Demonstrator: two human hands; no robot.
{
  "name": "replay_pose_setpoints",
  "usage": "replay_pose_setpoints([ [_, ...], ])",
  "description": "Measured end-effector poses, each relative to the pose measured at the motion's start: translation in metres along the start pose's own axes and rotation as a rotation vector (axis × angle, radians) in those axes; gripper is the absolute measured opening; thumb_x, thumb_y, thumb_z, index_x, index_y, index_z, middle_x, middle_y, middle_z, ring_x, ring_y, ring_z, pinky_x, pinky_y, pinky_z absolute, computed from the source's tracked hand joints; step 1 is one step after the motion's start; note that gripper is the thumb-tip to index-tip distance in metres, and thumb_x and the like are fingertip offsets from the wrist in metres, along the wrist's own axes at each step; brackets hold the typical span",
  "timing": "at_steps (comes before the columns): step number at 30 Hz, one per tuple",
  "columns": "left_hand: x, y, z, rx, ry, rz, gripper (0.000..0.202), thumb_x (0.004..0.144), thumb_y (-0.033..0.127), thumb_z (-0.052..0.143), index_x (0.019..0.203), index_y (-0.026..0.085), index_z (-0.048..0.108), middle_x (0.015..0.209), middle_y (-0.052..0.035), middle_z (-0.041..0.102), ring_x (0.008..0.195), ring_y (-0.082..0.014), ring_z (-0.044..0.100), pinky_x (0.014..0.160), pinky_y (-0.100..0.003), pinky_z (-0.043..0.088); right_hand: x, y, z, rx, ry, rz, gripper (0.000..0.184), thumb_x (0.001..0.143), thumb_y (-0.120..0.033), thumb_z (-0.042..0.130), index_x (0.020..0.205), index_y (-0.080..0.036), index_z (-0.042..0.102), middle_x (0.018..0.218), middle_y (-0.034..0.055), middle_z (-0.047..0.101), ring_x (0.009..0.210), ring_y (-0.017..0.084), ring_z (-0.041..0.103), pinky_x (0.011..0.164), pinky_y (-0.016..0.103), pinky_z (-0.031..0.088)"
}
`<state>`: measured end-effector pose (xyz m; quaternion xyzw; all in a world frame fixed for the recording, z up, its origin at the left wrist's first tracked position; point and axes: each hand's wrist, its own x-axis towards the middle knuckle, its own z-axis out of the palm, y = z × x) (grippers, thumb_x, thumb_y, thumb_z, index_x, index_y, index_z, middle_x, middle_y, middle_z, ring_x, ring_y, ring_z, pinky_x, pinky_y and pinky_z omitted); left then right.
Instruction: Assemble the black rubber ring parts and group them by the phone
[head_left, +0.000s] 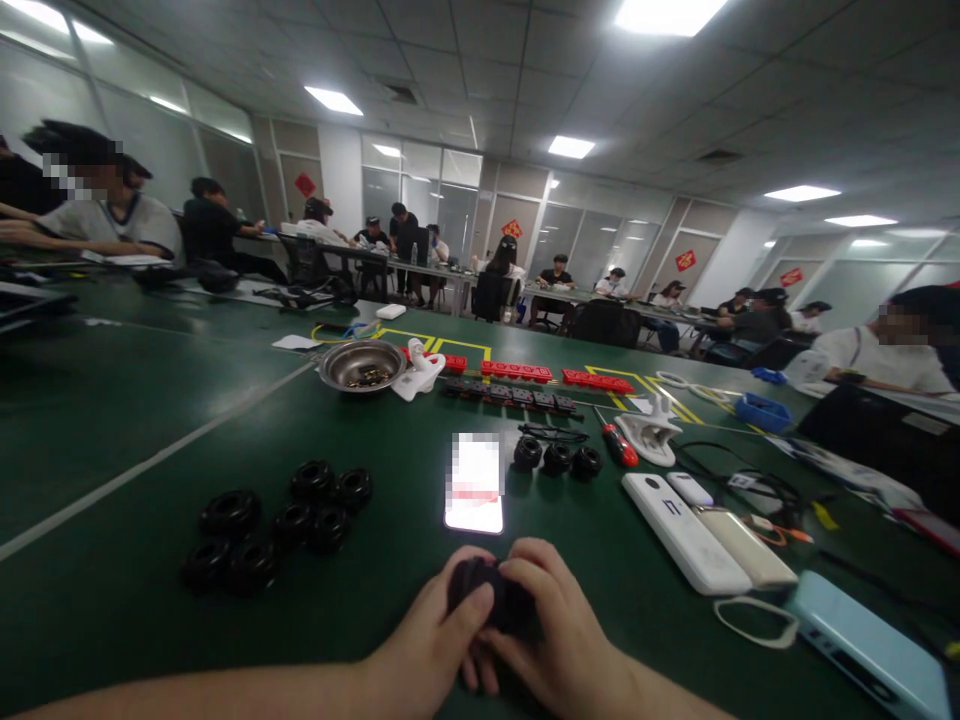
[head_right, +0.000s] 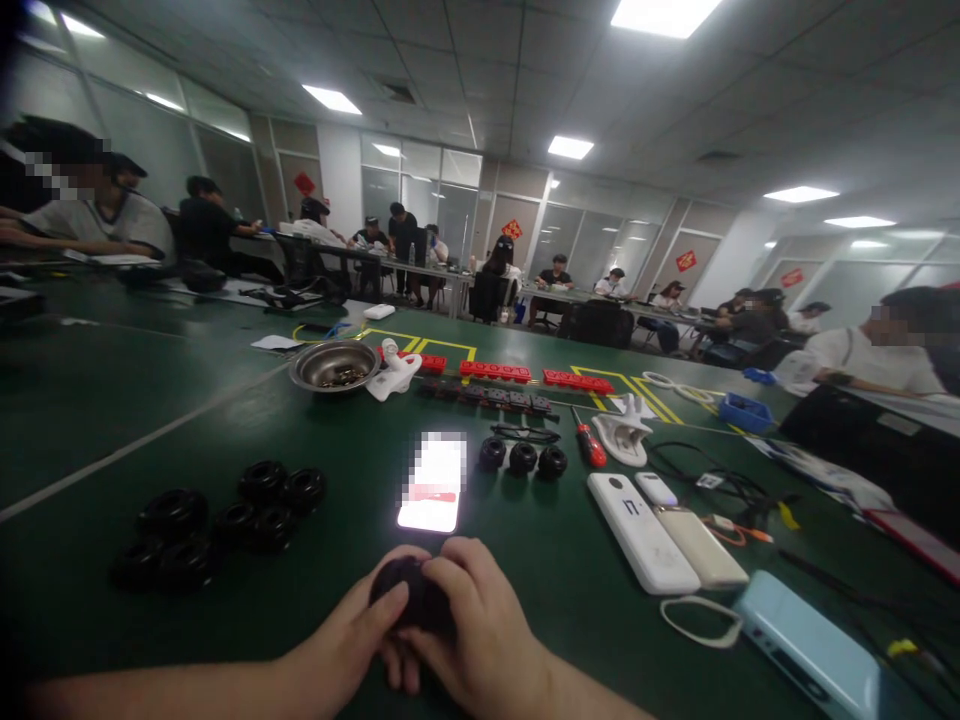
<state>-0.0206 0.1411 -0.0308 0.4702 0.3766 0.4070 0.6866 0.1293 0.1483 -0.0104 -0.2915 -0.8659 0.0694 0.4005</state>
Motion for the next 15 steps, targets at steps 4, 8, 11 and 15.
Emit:
replay_pose_setpoints([
  [4, 0.0003, 0.0024, 0.0019, -0.020, 0.033, 0.009, 0.052, 0.065, 0.062, 0.045, 0.090, 0.016, 0.039, 0.052, 0.0037, 0.052, 0.039, -0.0094, 0.052, 0.034, -0.016, 0.035, 0.0004, 0.0023, 0.0004, 0.100, 0.054, 0.026, 0.034, 0.076, -0.038, 0.058, 0.101, -0.022, 0.043, 0.091, 0.0064, 0.052, 0.081, 0.019, 0.054, 0.068, 0.029, 0.048],
  [8, 0.0000, 0.0048, 0.0009, 0.034, 0.007, 0.018, 0.047, 0.066, 0.055, 0.052, 0.089, 0.016, 0.042, 0.060, 0.0022, 0.054, 0.044, -0.0095, 0.055, 0.035, -0.016, 0.037, 0.0024, 0.0018, 0.0000, 0.173, 0.093, 0.118, 0.034, 0.080, -0.050, 0.045, 0.098, -0.021, 0.048, 0.087, 0.0055, 0.054, 0.077, 0.019, 0.055, 0.066, 0.029, 0.048],
  [11, -0.0006, 0.0041, -0.0004, 0.036, -0.029, 0.052, 0.053, 0.067, 0.061, 0.047, 0.091, 0.014, 0.045, 0.061, 0.0000, 0.056, 0.045, -0.0107, 0.056, 0.037, -0.017, 0.038, 0.0029, -0.0003, -0.0001, 0.114, 0.024, 0.037, 0.036, 0.083, -0.048, 0.042, 0.104, -0.020, 0.050, 0.094, 0.0083, 0.052, 0.083, 0.020, 0.054, 0.069, 0.030, 0.049],
  [15, -0.0003, 0.0051, -0.0020, 0.009, -0.059, 0.053, 0.063, 0.060, 0.066, 0.049, 0.091, 0.011, 0.047, 0.061, -0.0040, 0.059, 0.049, -0.0146, 0.059, 0.041, -0.021, 0.041, 0.0007, -0.0010, 0.0014, -0.037, -0.023, -0.181, 0.034, 0.084, -0.020, 0.047, 0.117, -0.021, 0.042, 0.109, 0.0104, 0.046, 0.102, 0.023, 0.046, 0.083, 0.037, 0.044],
])
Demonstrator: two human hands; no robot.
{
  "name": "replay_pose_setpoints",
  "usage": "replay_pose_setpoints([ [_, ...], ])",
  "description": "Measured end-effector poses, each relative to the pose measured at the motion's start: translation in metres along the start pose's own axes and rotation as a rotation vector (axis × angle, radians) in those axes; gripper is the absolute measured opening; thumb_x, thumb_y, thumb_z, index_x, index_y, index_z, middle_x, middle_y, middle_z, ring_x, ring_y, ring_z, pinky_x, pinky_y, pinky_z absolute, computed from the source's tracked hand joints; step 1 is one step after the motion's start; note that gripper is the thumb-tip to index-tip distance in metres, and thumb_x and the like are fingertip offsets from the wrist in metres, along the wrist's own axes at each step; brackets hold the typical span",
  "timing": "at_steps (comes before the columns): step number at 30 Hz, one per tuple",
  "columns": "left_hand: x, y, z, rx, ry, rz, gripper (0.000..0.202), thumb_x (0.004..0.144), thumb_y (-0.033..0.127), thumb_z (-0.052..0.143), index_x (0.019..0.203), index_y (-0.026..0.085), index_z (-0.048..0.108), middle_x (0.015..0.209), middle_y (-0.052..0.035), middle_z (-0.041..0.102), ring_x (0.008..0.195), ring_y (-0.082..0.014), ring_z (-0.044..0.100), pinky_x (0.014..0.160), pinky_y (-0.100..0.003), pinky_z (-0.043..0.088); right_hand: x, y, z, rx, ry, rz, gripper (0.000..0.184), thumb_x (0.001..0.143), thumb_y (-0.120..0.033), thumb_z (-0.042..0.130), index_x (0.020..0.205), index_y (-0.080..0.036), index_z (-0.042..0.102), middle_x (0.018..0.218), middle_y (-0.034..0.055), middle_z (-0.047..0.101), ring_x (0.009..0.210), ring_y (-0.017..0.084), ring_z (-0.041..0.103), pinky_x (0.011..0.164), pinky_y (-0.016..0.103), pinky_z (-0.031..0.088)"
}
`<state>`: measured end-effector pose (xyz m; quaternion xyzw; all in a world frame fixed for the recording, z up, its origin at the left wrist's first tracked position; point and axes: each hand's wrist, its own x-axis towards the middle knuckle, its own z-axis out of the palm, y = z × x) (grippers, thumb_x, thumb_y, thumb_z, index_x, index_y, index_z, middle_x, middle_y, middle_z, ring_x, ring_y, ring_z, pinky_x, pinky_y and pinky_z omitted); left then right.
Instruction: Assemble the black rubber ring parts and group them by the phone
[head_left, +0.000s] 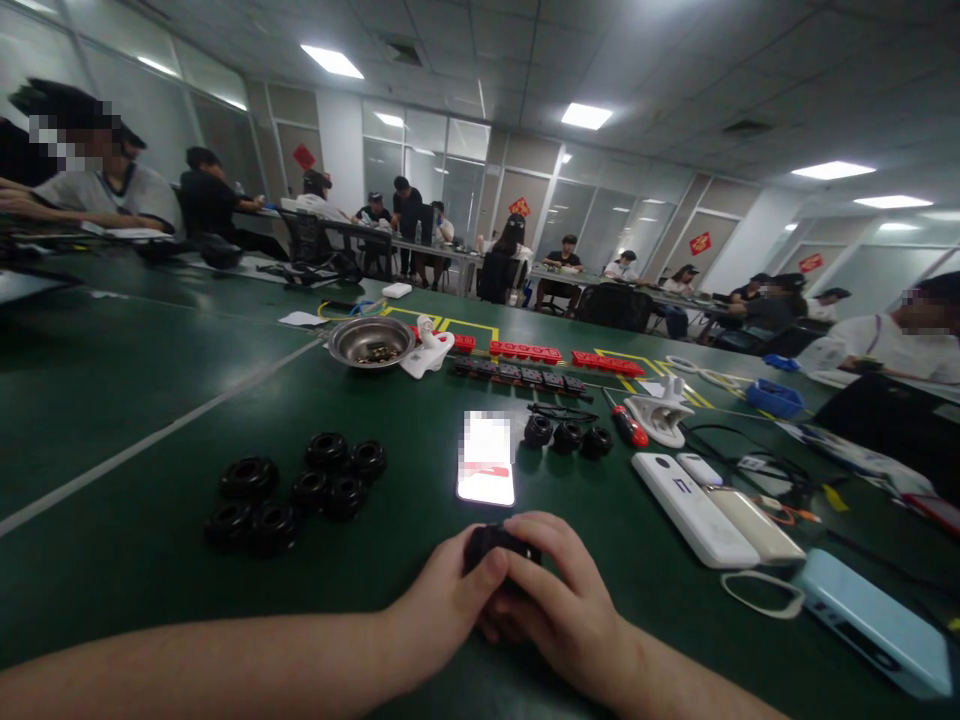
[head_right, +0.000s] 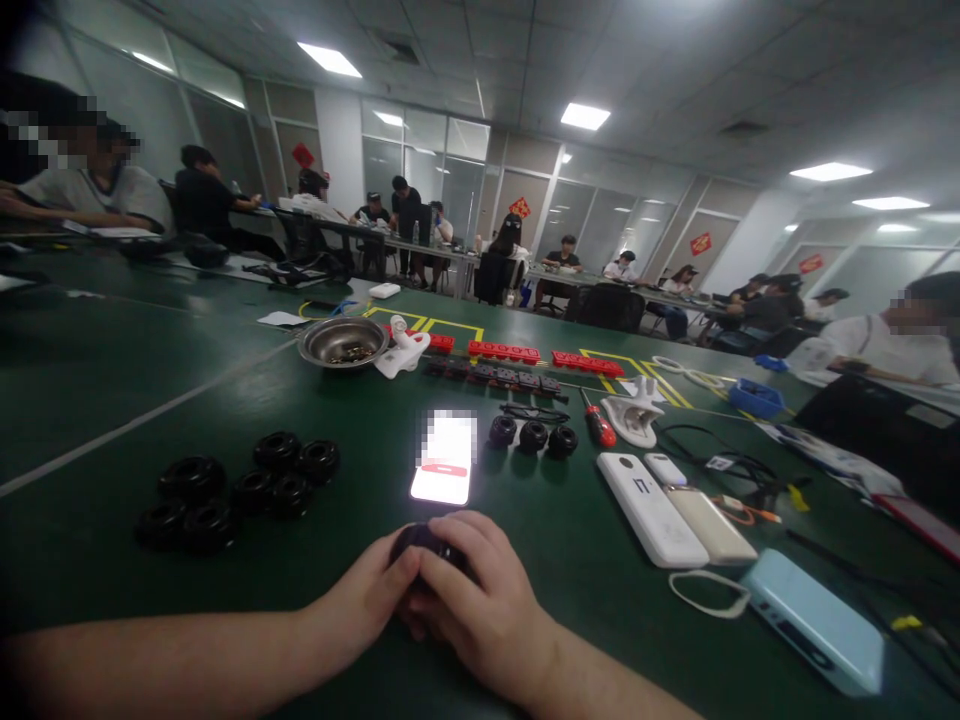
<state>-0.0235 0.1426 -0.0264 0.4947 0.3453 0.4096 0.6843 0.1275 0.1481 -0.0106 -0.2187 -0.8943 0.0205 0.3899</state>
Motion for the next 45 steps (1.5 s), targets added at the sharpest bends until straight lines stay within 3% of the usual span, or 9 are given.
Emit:
replay_pose_setpoints([
  [3, 0.001, 0.004, -0.001, -0.032, 0.014, -0.043, 0.057, 0.061, 0.059, 0.056, 0.092, 0.011, 0.048, 0.065, -0.0041, 0.060, 0.051, -0.0138, 0.059, 0.043, -0.021, 0.042, -0.003, 0.000, 0.001, 0.125, 0.017, -0.001, 0.053, 0.083, -0.006, 0.040, 0.128, -0.025, 0.022, 0.121, 0.0086, 0.039, 0.113, 0.021, 0.038, 0.091, 0.039, 0.039],
  [6, 0.002, 0.008, -0.001, -0.067, 0.051, -0.044, 0.049, 0.061, 0.050, 0.061, 0.090, 0.013, 0.048, 0.070, -0.0021, 0.058, 0.050, -0.0105, 0.056, 0.041, -0.019, 0.040, -0.004, 0.002, 0.000, 0.188, 0.048, 0.116, 0.059, 0.083, -0.033, 0.049, 0.130, -0.022, 0.014, 0.129, 0.0121, 0.030, 0.117, 0.025, 0.034, 0.092, 0.040, 0.038],
  [9, 0.002, 0.008, -0.001, -0.067, 0.084, -0.062, 0.050, 0.061, 0.047, 0.063, 0.093, 0.014, 0.045, 0.067, -0.0007, 0.058, 0.050, -0.0104, 0.056, 0.040, -0.018, 0.039, -0.004, 0.008, -0.004, 0.168, 0.032, 0.297, 0.059, 0.078, -0.059, 0.037, 0.119, -0.017, 0.034, 0.109, 0.0135, 0.047, 0.097, 0.027, 0.049, 0.079, 0.041, 0.045],
  [13, 0.004, 0.006, -0.003, 0.003, 0.031, -0.104, 0.055, 0.061, 0.055, 0.058, 0.094, 0.013, 0.043, 0.064, -0.0026, 0.060, 0.046, -0.0124, 0.058, 0.039, -0.019, 0.039, -0.002, 0.015, -0.009, 0.112, -0.106, 0.302, 0.041, 0.083, -0.050, 0.036, 0.103, -0.016, 0.048, 0.078, 0.0072, 0.056, 0.068, 0.020, 0.053, 0.061, 0.034, 0.046],
  [18, 0.002, 0.010, -0.003, 0.049, 0.114, -0.131, 0.048, 0.069, 0.056, 0.046, 0.087, 0.012, 0.044, 0.058, -0.0026, 0.059, 0.043, -0.0128, 0.058, 0.040, -0.021, 0.041, -0.001, 0.010, -0.010, 0.087, -0.159, 0.166, 0.042, 0.082, -0.026, 0.043, 0.123, -0.017, 0.036, 0.112, 0.0121, 0.045, 0.099, 0.023, 0.045, 0.082, 0.037, 0.041],
  [24, -0.007, 0.016, -0.004, 0.218, 0.135, 0.090, 0.040, 0.065, 0.036, 0.062, 0.096, 0.015, 0.047, 0.074, 0.0001, 0.057, 0.053, -0.0102, 0.057, 0.044, -0.019, 0.041, -0.008, 0.000, 0.001, 0.134, 0.018, 0.521, 0.022, 0.084, -0.031, 0.042, 0.100, -0.018, 0.050, 0.075, 0.0022, 0.057, 0.065, 0.016, 0.053, 0.060, 0.028, 0.045],
  [32, -0.002, 0.015, -0.009, 0.213, 0.090, 0.005, 0.039, 0.073, 0.044, 0.048, 0.093, 0.011, 0.045, 0.062, -0.0015, 0.058, 0.043, -0.0102, 0.055, 0.040, -0.020, 0.038, -0.005, -0.004, -0.002, 0.171, -0.008, 0.380, 0.038, 0.075, -0.031, 0.054, 0.109, -0.018, 0.043, 0.103, 0.0087, 0.052, 0.093, 0.021, 0.049, 0.082, 0.036, 0.039],
  [39, -0.003, 0.009, -0.011, 0.210, 0.019, 0.031, 0.043, 0.067, 0.038, 0.060, 0.101, 0.015, 0.046, 0.081, -0.0030, 0.057, 0.055, -0.0103, 0.057, 0.046, -0.020, 0.039, -0.010, 0.004, 0.002, 0.284, -0.109, 0.636, 0.039, 0.085, -0.047, 0.031, 0.071, -0.017, 0.051, 0.058, -0.0003, 0.051, 0.053, 0.014, 0.050, 0.050, 0.026, 0.040],
  [45, 0.003, 0.009, -0.013, 0.145, 0.021, -0.026, 0.046, 0.067, 0.052, 0.053, 0.089, 0.012, 0.048, 0.065, -0.0030, 0.058, 0.051, -0.0127, 0.057, 0.045, -0.022, 0.039, -0.009, 0.001, -0.003, 0.176, -0.099, 0.390, 0.041, 0.078, -0.032, 0.052, 0.115, -0.019, 0.040, 0.106, 0.0094, 0.052, 0.094, 0.021, 0.050, 0.080, 0.034, 0.041],
])
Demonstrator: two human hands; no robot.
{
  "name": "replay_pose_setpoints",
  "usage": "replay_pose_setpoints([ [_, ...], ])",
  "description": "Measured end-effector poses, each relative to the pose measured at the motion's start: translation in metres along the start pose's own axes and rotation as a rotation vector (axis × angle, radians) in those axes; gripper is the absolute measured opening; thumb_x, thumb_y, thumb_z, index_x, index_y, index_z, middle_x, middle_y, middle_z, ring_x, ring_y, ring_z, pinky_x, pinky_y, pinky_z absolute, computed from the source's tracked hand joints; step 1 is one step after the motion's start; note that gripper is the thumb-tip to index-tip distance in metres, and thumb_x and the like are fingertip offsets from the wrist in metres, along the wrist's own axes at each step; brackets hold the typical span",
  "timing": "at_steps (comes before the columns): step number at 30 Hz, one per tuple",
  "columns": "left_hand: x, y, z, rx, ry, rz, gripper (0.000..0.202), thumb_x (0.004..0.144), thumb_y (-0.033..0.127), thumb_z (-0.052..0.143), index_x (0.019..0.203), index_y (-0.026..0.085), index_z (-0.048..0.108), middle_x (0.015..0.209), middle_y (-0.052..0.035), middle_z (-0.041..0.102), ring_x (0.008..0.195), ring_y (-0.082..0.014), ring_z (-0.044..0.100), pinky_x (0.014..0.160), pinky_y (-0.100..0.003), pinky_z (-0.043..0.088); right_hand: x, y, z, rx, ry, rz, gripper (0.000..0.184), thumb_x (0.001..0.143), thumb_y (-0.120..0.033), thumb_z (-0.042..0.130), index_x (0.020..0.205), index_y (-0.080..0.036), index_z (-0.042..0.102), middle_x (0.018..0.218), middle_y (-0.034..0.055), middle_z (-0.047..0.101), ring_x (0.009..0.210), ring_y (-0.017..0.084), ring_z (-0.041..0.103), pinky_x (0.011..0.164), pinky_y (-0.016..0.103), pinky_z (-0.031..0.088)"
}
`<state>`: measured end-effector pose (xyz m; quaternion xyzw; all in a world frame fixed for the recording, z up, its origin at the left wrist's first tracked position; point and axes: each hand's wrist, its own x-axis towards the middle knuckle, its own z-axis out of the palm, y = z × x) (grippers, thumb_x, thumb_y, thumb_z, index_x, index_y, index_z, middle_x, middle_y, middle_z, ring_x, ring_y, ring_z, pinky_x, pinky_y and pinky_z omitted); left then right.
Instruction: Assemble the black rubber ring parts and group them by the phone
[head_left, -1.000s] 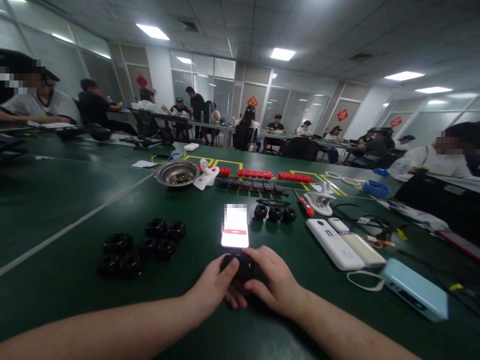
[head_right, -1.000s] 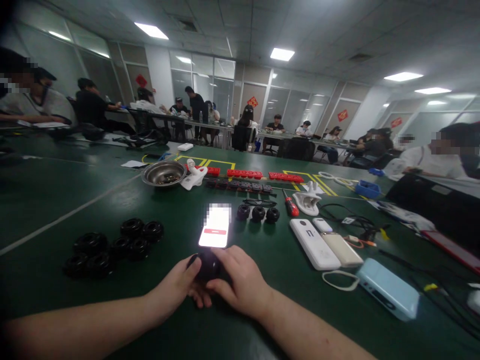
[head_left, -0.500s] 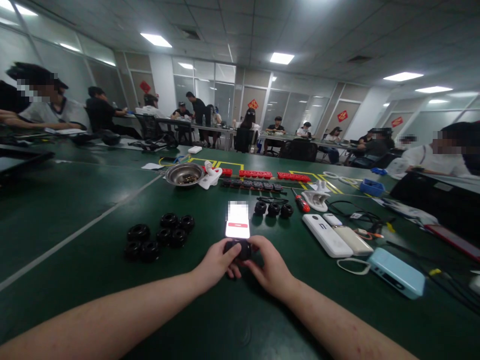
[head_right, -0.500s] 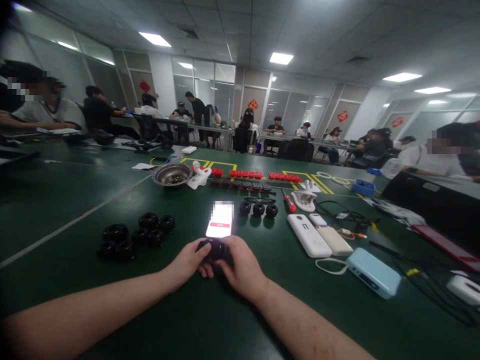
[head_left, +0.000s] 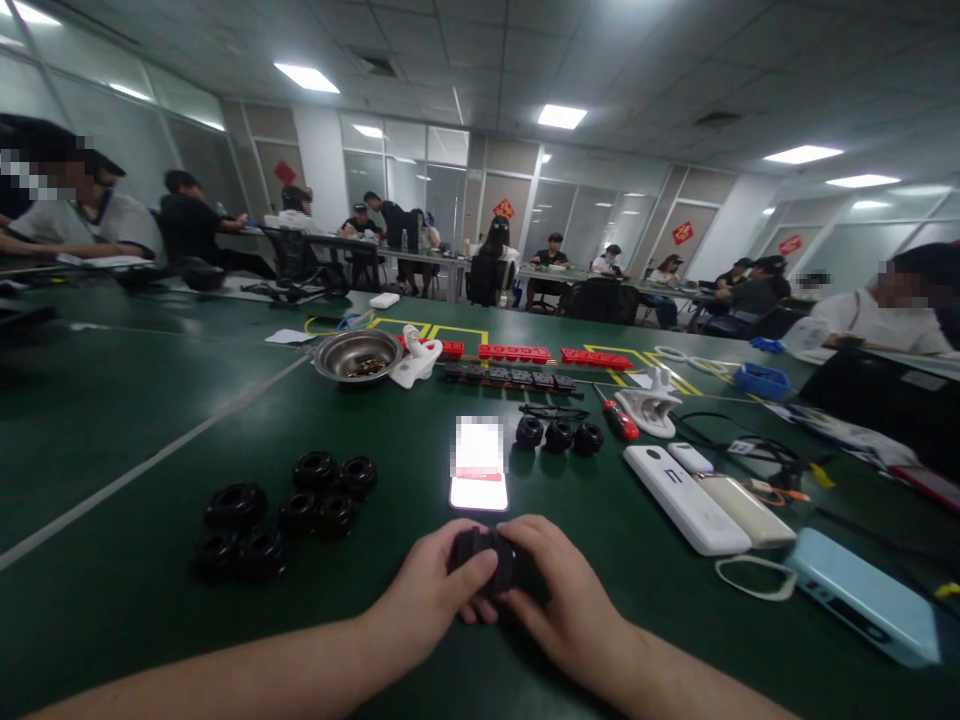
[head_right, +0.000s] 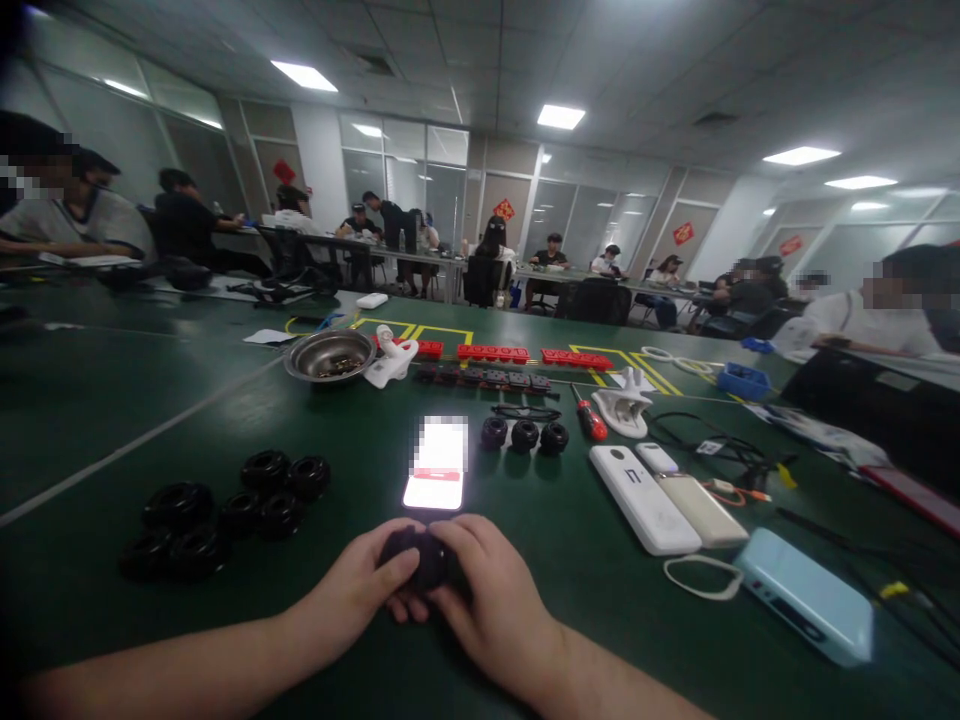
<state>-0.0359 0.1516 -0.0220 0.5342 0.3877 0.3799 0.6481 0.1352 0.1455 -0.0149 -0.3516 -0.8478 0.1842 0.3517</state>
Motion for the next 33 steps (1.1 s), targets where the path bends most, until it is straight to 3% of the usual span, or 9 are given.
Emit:
replay_pose_setpoints([
  [4, -0.0011, 0.0039, 0.0003, 0.038, 0.022, 0.007, 0.040, 0.067, 0.044, 0.057, 0.089, 0.013, 0.048, 0.068, -0.0006, 0.055, 0.050, -0.0109, 0.055, 0.045, -0.021, 0.040, -0.0007, 0.0025, -0.0005, 0.069, 0.070, 0.134, 0.056, 0.076, -0.060, 0.040, 0.113, -0.018, 0.041, 0.092, 0.0076, 0.056, 0.081, 0.022, 0.053, 0.069, 0.034, 0.043],
  [8, -0.0014, 0.0035, -0.0015, 0.032, 0.001, -0.012, 0.043, 0.066, 0.041, 0.060, 0.097, 0.014, 0.047, 0.077, -0.0029, 0.057, 0.056, -0.0116, 0.057, 0.049, -0.022, 0.041, 0.0014, 0.0055, -0.0017, 0.032, -0.015, 0.206, 0.049, 0.085, -0.054, 0.023, 0.072, -0.018, 0.053, 0.061, 0.0015, 0.052, 0.058, 0.016, 0.049, 0.054, 0.029, 0.040],
  [12, 0.0004, 0.0008, -0.0036, -0.007, -0.023, -0.010, 0.049, 0.065, 0.048, 0.058, 0.097, 0.012, 0.048, 0.071, -0.0038, 0.059, 0.055, -0.0136, 0.058, 0.049, -0.023, 0.042, 0.0007, 0.0009, -0.0042, -0.044, -0.019, 0.045, 0.025, 0.082, -0.036, 0.045, 0.098, -0.018, 0.050, 0.083, 0.0063, 0.058, 0.074, 0.019, 0.052, 0.066, 0.033, 0.042],
  [15, 0.0000, 0.0018, -0.0031, 0.007, 0.000, -0.017, 0.045, 0.065, 0.046, 0.058, 0.093, 0.012, 0.049, 0.065, -0.0018, 0.058, 0.050, -0.0115, 0.055, 0.046, -0.023, 0.041, -0.0015, -0.0004, -0.0038, -0.023, 0.026, 0.025, 0.039, 0.077, -0.036, 0.052, 0.110, -0.019, 0.041, 0.099, 0.0085, 0.054, 0.087, 0.022, 0.050, 0.075, 0.036, 0.040],
  [18, -0.0018, 0.0048, -0.0016, 0.026, 0.006, -0.024, 0.040, 0.066, 0.039, 0.060, 0.096, 0.015, 0.049, 0.071, -0.0002, 0.056, 0.050, -0.0090, 0.053, 0.047, -0.021, 0.041, -0.0008, 0.0036, -0.0022, 0.063, 0.049, 0.193, 0.044, 0.079, -0.055, 0.040, 0.102, -0.018, 0.046, 0.081, 0.0048, 0.057, 0.072, 0.020, 0.052, 0.063, 0.033, 0.042],
  [22, -0.0025, 0.0054, -0.0012, 0.024, -0.052, -0.037, 0.043, 0.064, 0.034, 0.063, 0.101, 0.016, 0.049, 0.083, -0.0020, 0.056, 0.058, -0.0097, 0.055, 0.051, -0.022, 0.042, 0.0034, 0.0062, -0.0037, 0.018, -0.060, 0.204, 0.045, 0.085, -0.053, 0.027, 0.070, -0.018, 0.052, 0.061, 0.0013, 0.053, 0.058, 0.016, 0.049, 0.056, 0.030, 0.038],
  [25, -0.0012, 0.0028, -0.0024, 0.021, -0.026, -0.015, 0.044, 0.066, 0.041, 0.060, 0.100, 0.015, 0.049, 0.080, -0.0030, 0.057, 0.055, -0.0103, 0.055, 0.049, -0.023, 0.043, 0.0025, 0.0017, -0.0065, -0.024, -0.047, 0.087, 0.028, 0.082, -0.043, 0.044, 0.091, -0.018, 0.053, 0.076, 0.0040, 0.057, 0.069, 0.018, 0.052, 0.063, 0.031, 0.041],
  [28, -0.0009, 0.0019, -0.0027, 0.038, 0.014, -0.026, 0.041, 0.067, 0.042, 0.058, 0.094, 0.013, 0.050, 0.068, -0.0003, 0.056, 0.048, -0.0092, 0.052, 0.045, -0.021, 0.041, -0.0009, -0.0011, -0.0066, -0.031, 0.011, 0.059, 0.041, 0.075, -0.045, 0.054, 0.105, -0.019, 0.045, 0.092, 0.0074, 0.055, 0.080, 0.021, 0.051, 0.069, 0.034, 0.041],
  [33, -0.0034, 0.0060, -0.0003, 0.042, 0.056, 0.012, 0.038, 0.068, 0.035, 0.059, 0.099, 0.016, 0.049, 0.075, -0.0006, 0.055, 0.054, -0.0093, 0.053, 0.048, -0.021, 0.040, 0.0019, 0.0073, -0.0018, 0.060, -0.018, 0.236, 0.050, 0.082, -0.060, 0.023, 0.073, -0.019, 0.049, 0.063, 0.0009, 0.051, 0.059, 0.016, 0.048, 0.057, 0.030, 0.037],
])
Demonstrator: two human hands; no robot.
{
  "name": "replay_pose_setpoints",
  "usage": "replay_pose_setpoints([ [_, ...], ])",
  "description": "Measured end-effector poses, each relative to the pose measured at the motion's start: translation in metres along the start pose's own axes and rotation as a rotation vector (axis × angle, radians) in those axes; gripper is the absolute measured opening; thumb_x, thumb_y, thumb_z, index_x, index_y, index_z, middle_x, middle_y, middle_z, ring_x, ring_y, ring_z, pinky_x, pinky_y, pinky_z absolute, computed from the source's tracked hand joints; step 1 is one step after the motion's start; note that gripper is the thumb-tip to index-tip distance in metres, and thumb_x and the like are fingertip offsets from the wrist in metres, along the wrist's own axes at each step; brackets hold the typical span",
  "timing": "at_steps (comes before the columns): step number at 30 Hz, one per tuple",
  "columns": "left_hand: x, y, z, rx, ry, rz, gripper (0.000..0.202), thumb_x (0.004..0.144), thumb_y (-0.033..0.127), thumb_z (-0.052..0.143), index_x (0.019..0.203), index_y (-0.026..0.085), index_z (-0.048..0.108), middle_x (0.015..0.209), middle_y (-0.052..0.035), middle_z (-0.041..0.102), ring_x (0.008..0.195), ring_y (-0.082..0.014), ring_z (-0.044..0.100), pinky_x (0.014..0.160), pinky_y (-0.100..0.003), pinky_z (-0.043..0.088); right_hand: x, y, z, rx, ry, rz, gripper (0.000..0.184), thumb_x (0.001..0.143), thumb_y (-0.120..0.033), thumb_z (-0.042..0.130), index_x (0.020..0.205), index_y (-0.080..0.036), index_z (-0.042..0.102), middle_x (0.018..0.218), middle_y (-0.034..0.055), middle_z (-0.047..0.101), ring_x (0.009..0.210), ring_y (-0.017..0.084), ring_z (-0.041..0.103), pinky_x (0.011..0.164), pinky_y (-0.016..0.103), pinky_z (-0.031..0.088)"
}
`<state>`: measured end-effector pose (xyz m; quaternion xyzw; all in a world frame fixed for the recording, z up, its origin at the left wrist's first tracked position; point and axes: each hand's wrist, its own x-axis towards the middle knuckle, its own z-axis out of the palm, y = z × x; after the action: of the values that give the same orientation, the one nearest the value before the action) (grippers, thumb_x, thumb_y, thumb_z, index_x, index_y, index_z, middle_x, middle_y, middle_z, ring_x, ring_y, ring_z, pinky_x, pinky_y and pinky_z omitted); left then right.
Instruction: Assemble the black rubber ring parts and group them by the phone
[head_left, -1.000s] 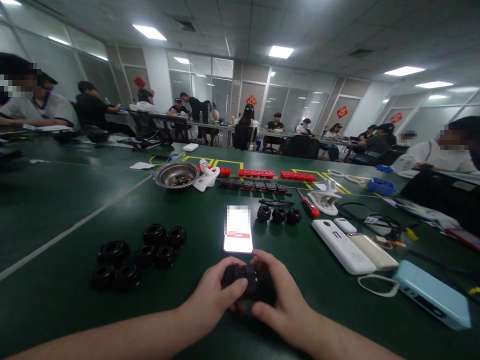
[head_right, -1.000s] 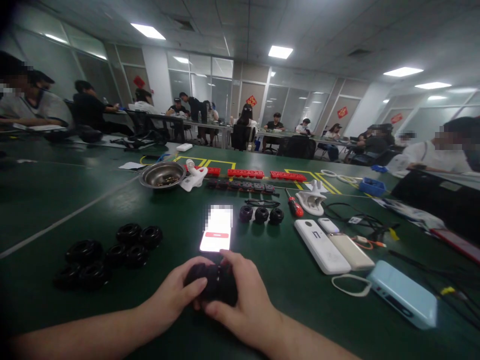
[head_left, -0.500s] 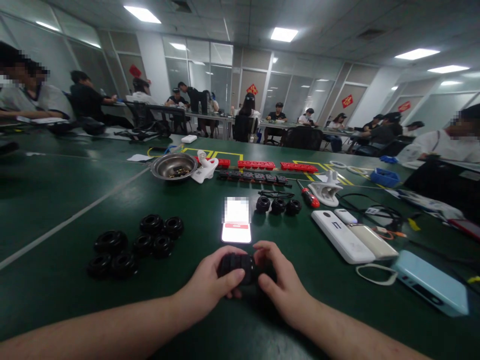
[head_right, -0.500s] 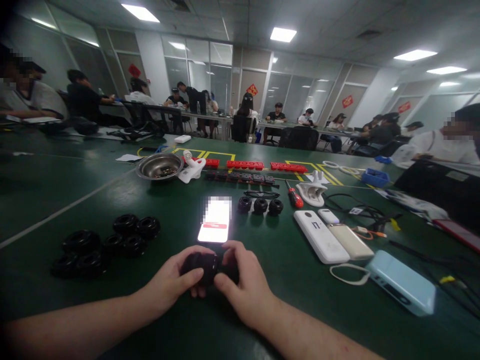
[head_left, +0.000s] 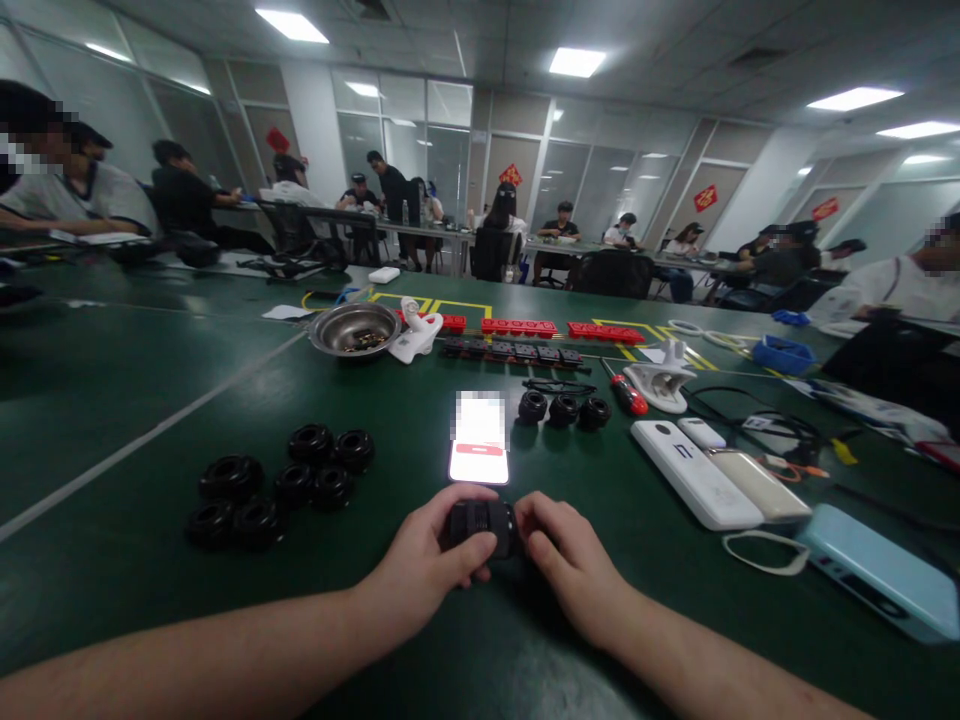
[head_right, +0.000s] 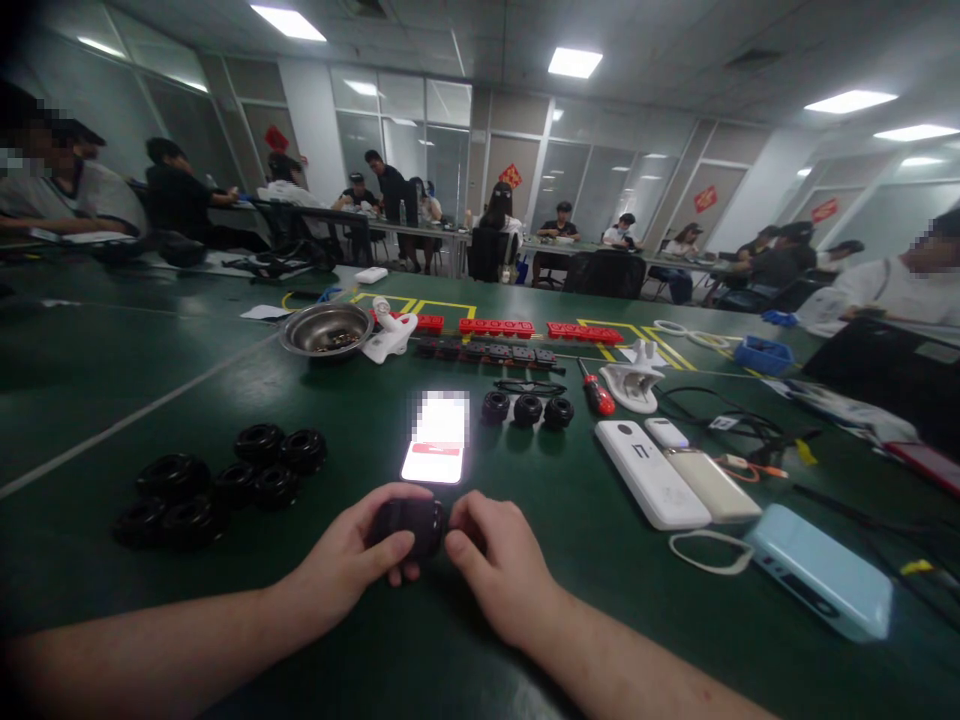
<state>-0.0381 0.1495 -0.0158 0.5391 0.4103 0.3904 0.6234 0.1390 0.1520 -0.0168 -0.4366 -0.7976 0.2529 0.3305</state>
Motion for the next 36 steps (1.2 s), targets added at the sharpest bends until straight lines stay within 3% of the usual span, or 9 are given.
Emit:
replay_pose_setpoints([
  [5, -0.002, 0.001, 0.000, -0.006, -0.058, 0.000, 0.047, 0.064, 0.033, 0.064, 0.106, 0.018, 0.047, 0.089, -0.0031, 0.055, 0.067, -0.0128, 0.055, 0.058, -0.024, 0.043, 0.005, 0.000, 0.000, -0.017, -0.142, -0.067, 0.056, 0.087, -0.053, 0.015, 0.055, -0.018, 0.045, 0.053, -0.0005, 0.048, 0.054, 0.014, 0.045, 0.057, 0.030, 0.035],
  [10, -0.001, 0.000, -0.003, 0.076, -0.029, 0.014, 0.039, 0.072, 0.041, 0.053, 0.102, 0.017, 0.048, 0.081, -0.0019, 0.054, 0.063, -0.0129, 0.053, 0.054, -0.025, 0.044, -0.001, -0.008, -0.002, -0.125, -0.111, -0.103, 0.029, 0.077, -0.043, 0.052, 0.090, -0.016, 0.052, 0.080, 0.0050, 0.057, 0.071, 0.019, 0.049, 0.064, 0.032, 0.038],
  [13, -0.001, 0.000, -0.002, 0.093, -0.030, 0.002, 0.032, 0.071, 0.041, 0.054, 0.091, 0.016, 0.050, 0.073, 0.0004, 0.052, 0.057, -0.0110, 0.051, 0.050, -0.023, 0.043, -0.002, -0.010, -0.002, -0.156, -0.113, -0.060, 0.034, 0.070, -0.039, 0.061, 0.095, -0.018, 0.050, 0.085, 0.0045, 0.057, 0.075, 0.020, 0.049, 0.067, 0.033, 0.038],
  [16, -0.002, 0.000, 0.000, 0.034, -0.020, -0.013, 0.036, 0.070, 0.043, 0.054, 0.093, 0.017, 0.046, 0.071, 0.0012, 0.052, 0.053, -0.0105, 0.053, 0.048, -0.023, 0.041, -0.002, -0.008, 0.000, -0.125, -0.074, -0.009, 0.036, 0.075, -0.054, 0.047, 0.078, -0.018, 0.050, 0.070, 0.0012, 0.054, 0.064, 0.017, 0.048, 0.060, 0.031, 0.037],
  [19, -0.003, 0.000, 0.001, 0.029, -0.034, -0.002, 0.040, 0.070, 0.044, 0.054, 0.098, 0.018, 0.045, 0.076, 0.0000, 0.054, 0.057, -0.0126, 0.056, 0.051, -0.024, 0.041, -0.002, -0.003, 0.001, -0.089, -0.110, -0.035, 0.045, 0.084, -0.053, 0.025, 0.063, -0.018, 0.045, 0.059, -0.0010, 0.048, 0.056, 0.014, 0.044, 0.056, 0.029, 0.034],
  [25, -0.002, 0.001, -0.003, 0.158, -0.096, 0.027, 0.049, 0.063, 0.037, 0.065, 0.105, 0.021, 0.046, 0.092, -0.0023, 0.055, 0.082, -0.0189, 0.054, 0.072, -0.031, 0.043, -0.003, -0.006, -0.003, -0.123, -0.043, -0.098, 0.021, 0.083, -0.034, 0.042, 0.070, -0.018, 0.047, 0.066, 0.0012, 0.049, 0.061, 0.015, 0.044, 0.056, 0.027, 0.035],
  [29, -0.002, -0.001, -0.002, 0.028, -0.102, -0.028, 0.042, 0.068, 0.041, 0.058, 0.101, 0.019, 0.043, 0.081, -0.0018, 0.056, 0.059, -0.0136, 0.056, 0.056, -0.028, 0.044, -0.004, -0.012, -0.006, -0.035, -0.030, -0.226, 0.010, 0.082, -0.026, 0.045, 0.078, -0.018, 0.049, 0.072, 0.0025, 0.051, 0.066, 0.015, 0.046, 0.060, 0.027, 0.038],
  [32, -0.003, 0.000, 0.000, -0.043, -0.104, -0.023, 0.039, 0.070, 0.044, 0.054, 0.096, 0.017, 0.043, 0.071, 0.0003, 0.054, 0.052, -0.0110, 0.054, 0.050, -0.025, 0.042, -0.005, -0.014, -0.006, 0.017, -0.037, -0.260, 0.016, 0.083, -0.032, 0.045, 0.084, -0.017, 0.052, 0.074, 0.0034, 0.050, 0.068, 0.016, 0.046, 0.059, 0.027, 0.038],
  [36, -0.003, 0.001, -0.001, 0.024, -0.102, -0.026, 0.039, 0.065, 0.034, 0.063, 0.096, 0.019, 0.046, 0.083, 0.0002, 0.052, 0.064, -0.0117, 0.054, 0.059, -0.027, 0.044, -0.003, -0.011, -0.002, 0.083, -0.032, -0.135, 0.032, 0.086, -0.038, 0.038, 0.066, -0.017, 0.052, 0.060, -0.0006, 0.046, 0.058, 0.013, 0.044, 0.054, 0.025, 0.035],
])
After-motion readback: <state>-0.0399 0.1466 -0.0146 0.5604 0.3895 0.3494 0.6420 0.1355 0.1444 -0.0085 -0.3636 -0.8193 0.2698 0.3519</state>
